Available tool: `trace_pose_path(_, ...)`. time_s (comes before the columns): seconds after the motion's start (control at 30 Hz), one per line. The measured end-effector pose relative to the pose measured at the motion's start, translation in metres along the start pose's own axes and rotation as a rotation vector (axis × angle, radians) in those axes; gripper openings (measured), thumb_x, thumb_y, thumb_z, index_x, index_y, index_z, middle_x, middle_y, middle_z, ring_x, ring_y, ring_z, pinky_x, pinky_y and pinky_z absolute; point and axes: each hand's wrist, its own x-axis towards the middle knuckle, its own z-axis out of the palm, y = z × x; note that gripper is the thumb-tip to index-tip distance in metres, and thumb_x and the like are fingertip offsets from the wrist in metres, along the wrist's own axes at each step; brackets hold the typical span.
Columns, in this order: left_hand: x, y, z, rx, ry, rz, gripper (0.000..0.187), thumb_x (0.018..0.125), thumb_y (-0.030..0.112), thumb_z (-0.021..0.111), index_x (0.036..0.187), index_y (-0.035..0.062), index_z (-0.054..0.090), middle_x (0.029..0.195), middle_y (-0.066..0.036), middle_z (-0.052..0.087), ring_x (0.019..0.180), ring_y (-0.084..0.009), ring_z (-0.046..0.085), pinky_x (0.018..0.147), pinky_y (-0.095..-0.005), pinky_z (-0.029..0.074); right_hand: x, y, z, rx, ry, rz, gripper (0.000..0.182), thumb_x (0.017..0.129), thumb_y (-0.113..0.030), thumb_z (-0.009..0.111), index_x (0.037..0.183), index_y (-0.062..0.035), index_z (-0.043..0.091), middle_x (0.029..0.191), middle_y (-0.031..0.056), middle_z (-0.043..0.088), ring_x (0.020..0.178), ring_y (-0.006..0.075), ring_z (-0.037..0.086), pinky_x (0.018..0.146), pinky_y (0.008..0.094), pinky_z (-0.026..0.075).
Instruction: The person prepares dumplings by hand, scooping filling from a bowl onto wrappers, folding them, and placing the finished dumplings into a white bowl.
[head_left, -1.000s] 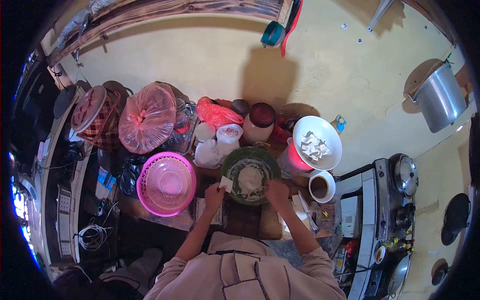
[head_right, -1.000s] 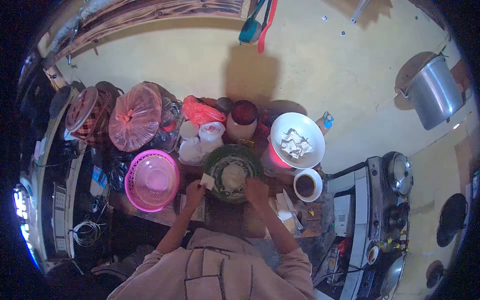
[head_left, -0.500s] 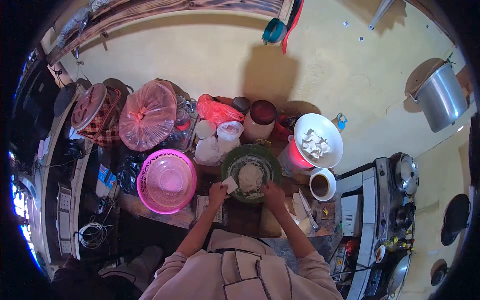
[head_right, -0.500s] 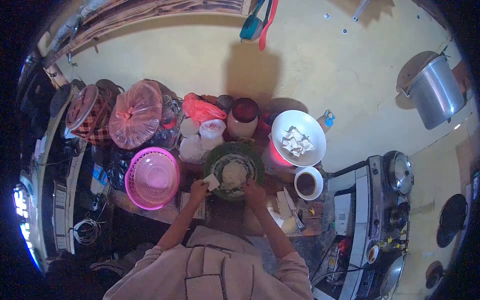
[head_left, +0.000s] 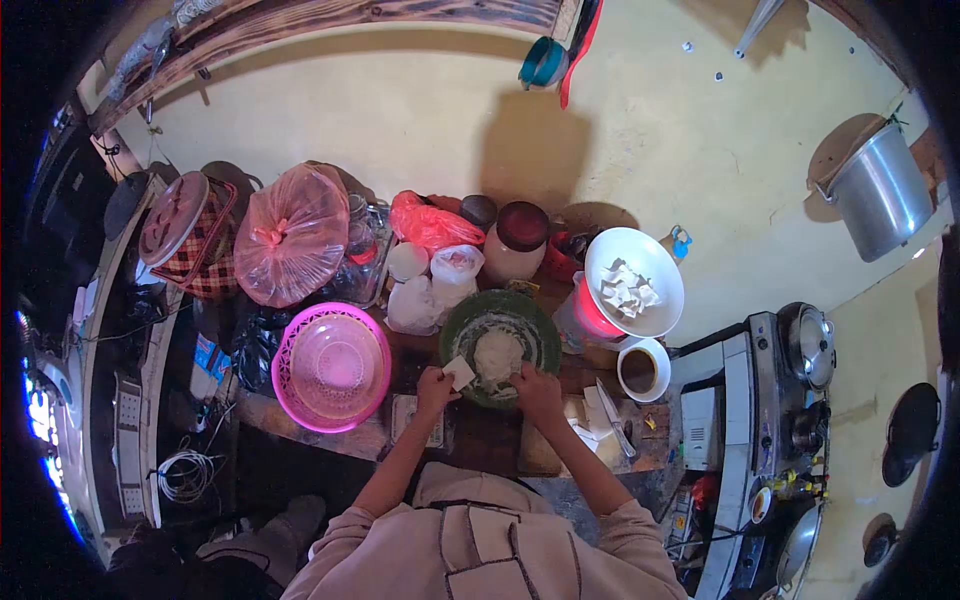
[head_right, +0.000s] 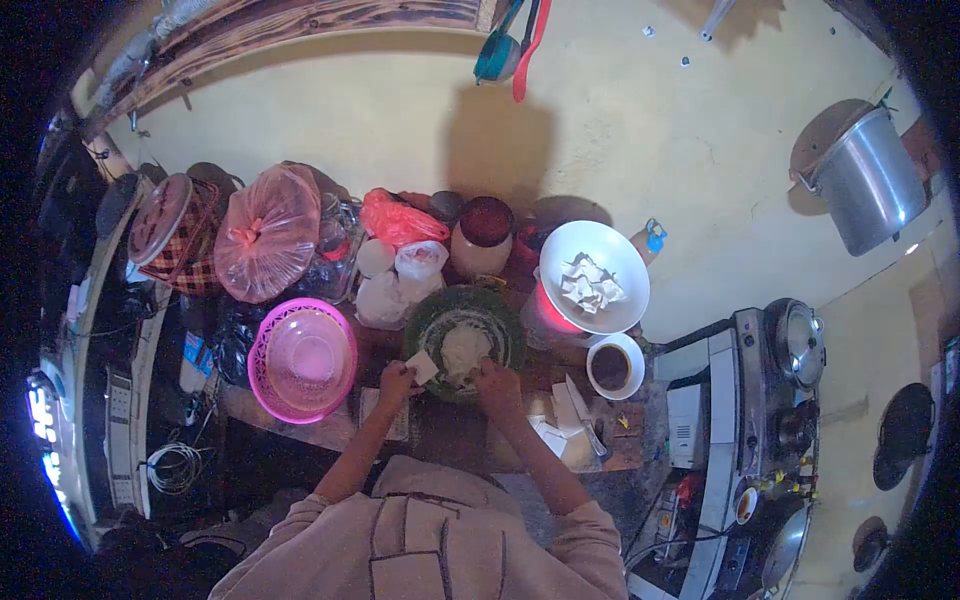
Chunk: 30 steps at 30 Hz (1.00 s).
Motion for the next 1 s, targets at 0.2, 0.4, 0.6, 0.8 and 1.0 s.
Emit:
trace_pose_path(0.2,-0.004,0.006,0.000,-0.066,0.012,-0.042,0.013,0.079,0.006,0.052,0.076,-0.0030,0.043,0.083,-0.007,0.043,0.069,-0.0187,0.056,0.053,-0.0320,0.055,0.004,0.010,0.008,-0.061,-0.025,-0.035,0.012,0.065,-0.011,0.054,0.077,-0.0098,0.056,0.083,0.0089,0.046,0.068,0.0238,0.057,0.055,0.0351,0.047)
trace_pose_path(0.4,0.004,-0.002,-0.002,-0.023,-0.014,-0.004,0.013,0.079,0.006,0.051,0.074,-0.0021,0.043,0.078,-0.009,0.047,0.068,-0.0199,0.057,0.054,-0.0326,0.055,-0.008,-0.013,0.009,-0.095,-0.160,0.230,0.009,0.069,-0.010,0.052,0.078,-0.0083,0.055,0.085,0.0106,0.046,0.069,0.0265,0.058,0.053,0.0380,0.048)
trace_pose_path(0.6,0.001,0.002,-0.003,0.007,-0.056,-0.029,0.013,0.078,0.006,0.051,0.076,-0.0044,0.044,0.077,-0.010,0.049,0.067,-0.0208,0.057,0.053,-0.0327,0.054,-0.002,-0.019,0.016,-0.029,-0.087,0.249,0.009,0.072,-0.008,0.049,0.079,-0.0074,0.055,0.085,0.0118,0.046,0.064,0.0286,0.059,0.050,0.0384,0.048)
trace_pose_path(0.8,0.002,0.002,-0.005,-0.153,-0.105,-0.119,0.014,0.080,0.010,0.050,0.084,-0.0038,0.051,0.078,-0.010,0.053,0.067,-0.0189,0.057,0.055,-0.0319,0.054,-0.003,-0.042,0.019,-0.019,-0.118,0.271,0.012,0.072,-0.009,0.048,0.080,-0.0073,0.057,0.085,0.0147,0.050,0.062,0.0298,0.059,0.051,0.0389,0.049)
trace_pose_path(1.0,-0.007,0.011,-0.005,-0.236,-0.128,-0.126,0.016,0.081,0.013,0.050,0.087,-0.0012,0.054,0.076,-0.008,0.057,0.068,-0.0171,0.057,0.058,-0.0326,0.052,-0.002,-0.058,0.024,0.070,-0.196,0.389,0.013,0.072,-0.009,0.048,0.080,-0.0044,0.057,0.079,0.0151,0.053,0.062,0.0302,0.059,0.051,0.0393,0.049)
